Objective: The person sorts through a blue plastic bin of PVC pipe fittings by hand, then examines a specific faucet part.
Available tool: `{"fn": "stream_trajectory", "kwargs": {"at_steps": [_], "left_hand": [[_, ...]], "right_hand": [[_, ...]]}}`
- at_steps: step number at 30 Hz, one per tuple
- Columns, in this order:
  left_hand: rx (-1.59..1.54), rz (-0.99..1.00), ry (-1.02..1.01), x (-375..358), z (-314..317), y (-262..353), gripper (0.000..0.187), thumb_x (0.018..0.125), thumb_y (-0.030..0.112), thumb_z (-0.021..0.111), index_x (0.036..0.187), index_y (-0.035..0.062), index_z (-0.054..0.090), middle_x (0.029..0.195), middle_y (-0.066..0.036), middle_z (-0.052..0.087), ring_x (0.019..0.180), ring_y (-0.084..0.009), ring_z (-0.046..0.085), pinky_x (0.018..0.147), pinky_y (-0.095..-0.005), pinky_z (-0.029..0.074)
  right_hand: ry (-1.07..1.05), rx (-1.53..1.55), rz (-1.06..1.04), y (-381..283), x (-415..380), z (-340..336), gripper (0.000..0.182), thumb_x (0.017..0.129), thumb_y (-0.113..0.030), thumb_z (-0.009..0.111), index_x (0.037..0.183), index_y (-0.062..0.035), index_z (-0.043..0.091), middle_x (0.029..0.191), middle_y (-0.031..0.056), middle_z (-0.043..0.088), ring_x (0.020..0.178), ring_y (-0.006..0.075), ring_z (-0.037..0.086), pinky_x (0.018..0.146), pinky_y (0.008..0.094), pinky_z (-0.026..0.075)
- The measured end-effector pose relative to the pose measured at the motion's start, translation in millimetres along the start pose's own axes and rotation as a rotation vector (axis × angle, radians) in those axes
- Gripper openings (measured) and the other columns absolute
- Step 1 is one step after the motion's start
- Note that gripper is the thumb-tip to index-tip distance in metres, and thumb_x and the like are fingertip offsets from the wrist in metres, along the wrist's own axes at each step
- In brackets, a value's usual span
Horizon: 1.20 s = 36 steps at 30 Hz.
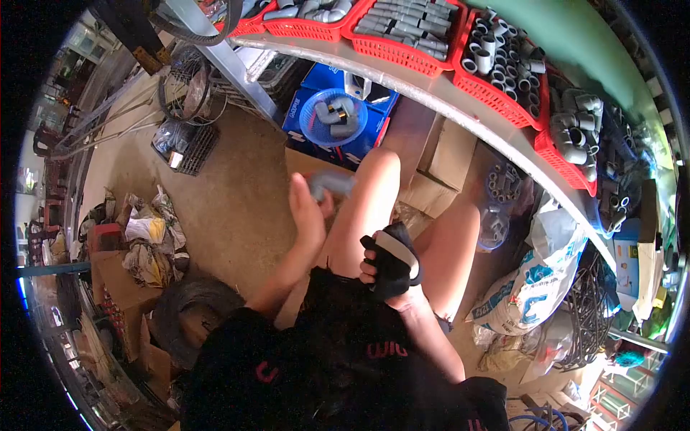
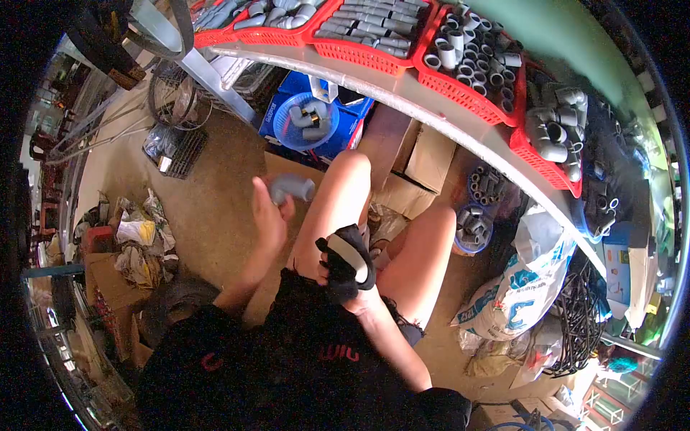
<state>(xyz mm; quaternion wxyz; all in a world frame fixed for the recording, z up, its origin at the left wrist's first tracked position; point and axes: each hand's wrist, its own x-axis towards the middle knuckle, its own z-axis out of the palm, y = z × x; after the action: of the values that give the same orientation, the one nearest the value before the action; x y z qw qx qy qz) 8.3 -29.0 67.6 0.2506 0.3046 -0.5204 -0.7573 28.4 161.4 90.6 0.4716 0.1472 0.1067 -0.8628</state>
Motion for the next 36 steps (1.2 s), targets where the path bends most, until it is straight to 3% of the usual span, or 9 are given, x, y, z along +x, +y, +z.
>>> {"fn": "stream_trajectory", "kwargs": {"at_steps": [5,7,9,14,26,29,31,33,36], "left_hand": [[0.143,0.538,0.091,143,-24,0,0.035,0.094,0.035,0.049,0.105,0.0023,0.054,0.076,-0.002,0.054,0.062,-0.008,0.051,0.054,-0.0211,0.04],[0.461,0.56,0.043,196,-35,2,0.031,0.089,0.025,0.058,0.11,0.002,0.056,0.087,-0.007,0.06,0.075,-0.0164,0.058,0.068,-0.0273,0.046],[0.795,0.956,-0.054,244,-42,-2,0.033,0.081,0.019,0.066,0.109,0.0028,0.058,0.098,-0.013,0.062,0.089,-0.0262,0.06,0.079,-0.0343,0.046],[1.028,0.825,-0.211,293,-48,-25,0.045,0.058,-0.008,0.071,0.1,0.0067,0.061,0.1,-0.014,0.062,0.095,-0.0337,0.058,0.082,-0.0385,0.047],[1.144,0.632,-0.29,285,-39,-29,0.036,0.07,0.0,0.062,0.105,0.0068,0.056,0.099,-0.017,0.059,0.094,-0.0364,0.056,0.082,-0.0417,0.046],[1.237,0.932,-0.1,266,-23,-12,0.038,0.069,-0.004,0.057,0.106,0.0054,0.055,0.104,-0.018,0.057,0.099,-0.0363,0.053,0.086,-0.0426,0.044],[1.177,1.024,-0.411,254,-8,-13,0.034,0.067,-0.003,0.056,0.101,0.0026,0.056,0.105,-0.019,0.056,0.101,-0.0355,0.052,0.085,-0.0426,0.044],[1.484,0.687,-0.706,255,6,-23,0.03,0.068,0.002,0.06,0.098,0.0033,0.06,0.106,-0.019,0.057,0.102,-0.0341,0.053,0.085,-0.0421,0.045],[1.723,0.776,-0.571,257,16,-55,0.02,0.073,0.007,0.059,0.093,0.005,0.064,0.106,-0.014,0.056,0.106,-0.0297,0.051,0.085,-0.0411,0.044]], "right_hand": [[-0.024,0.082,-0.075,-23,-9,-17,0.031,0.091,-0.027,0.047,0.117,-0.0116,0.047,0.09,0.0057,0.046,0.071,0.0168,0.043,0.062,0.0279,0.04],[0.004,0.17,-0.124,-28,-17,-24,0.033,0.09,-0.026,0.046,0.118,-0.0082,0.047,0.091,0.0053,0.046,0.072,0.0154,0.042,0.064,0.0272,0.039],[0.041,0.199,-0.155,-32,-26,-37,0.033,0.09,-0.025,0.047,0.118,-0.0083,0.049,0.093,0.0056,0.047,0.073,0.0153,0.042,0.065,0.027,0.039],[0.196,0.277,-0.233,-36,-45,-56,0.035,0.088,-0.03,0.049,0.113,-0.0059,0.047,0.089,0.0061,0.05,0.071,0.0155,0.043,0.065,0.0275,0.038],[0.027,0.122,-0.381,-56,-37,-25,0.048,0.091,-0.036,0.046,0.129,-0.0066,0.043,0.123,0.0127,0.049,0.102,0.028,0.05,0.092,0.0419,0.042],[-0.074,0.11,-0.393,-55,-27,-18,0.054,0.091,-0.038,0.044,0.135,-0.0069,0.037,0.135,0.0147,0.042,0.119,0.0317,0.045,0.102,0.0484,0.036],[0.14,0.01,-0.464,-52,-23,-15,0.047,0.091,-0.039,0.045,0.127,-0.0087,0.045,0.127,0.0126,0.049,0.113,0.0298,0.049,0.096,0.0473,0.039],[0.134,-0.067,-0.492,-49,-22,-19,0.044,0.091,-0.038,0.045,0.123,-0.0087,0.049,0.124,0.0117,0.052,0.11,0.0289,0.05,0.094,0.0463,0.041],[-0.123,-0.018,-0.457,-49,-25,-22,0.043,0.091,-0.035,0.045,0.122,-0.0062,0.048,0.124,0.0115,0.052,0.113,0.0289,0.049,0.097,0.0436,0.039]]}}
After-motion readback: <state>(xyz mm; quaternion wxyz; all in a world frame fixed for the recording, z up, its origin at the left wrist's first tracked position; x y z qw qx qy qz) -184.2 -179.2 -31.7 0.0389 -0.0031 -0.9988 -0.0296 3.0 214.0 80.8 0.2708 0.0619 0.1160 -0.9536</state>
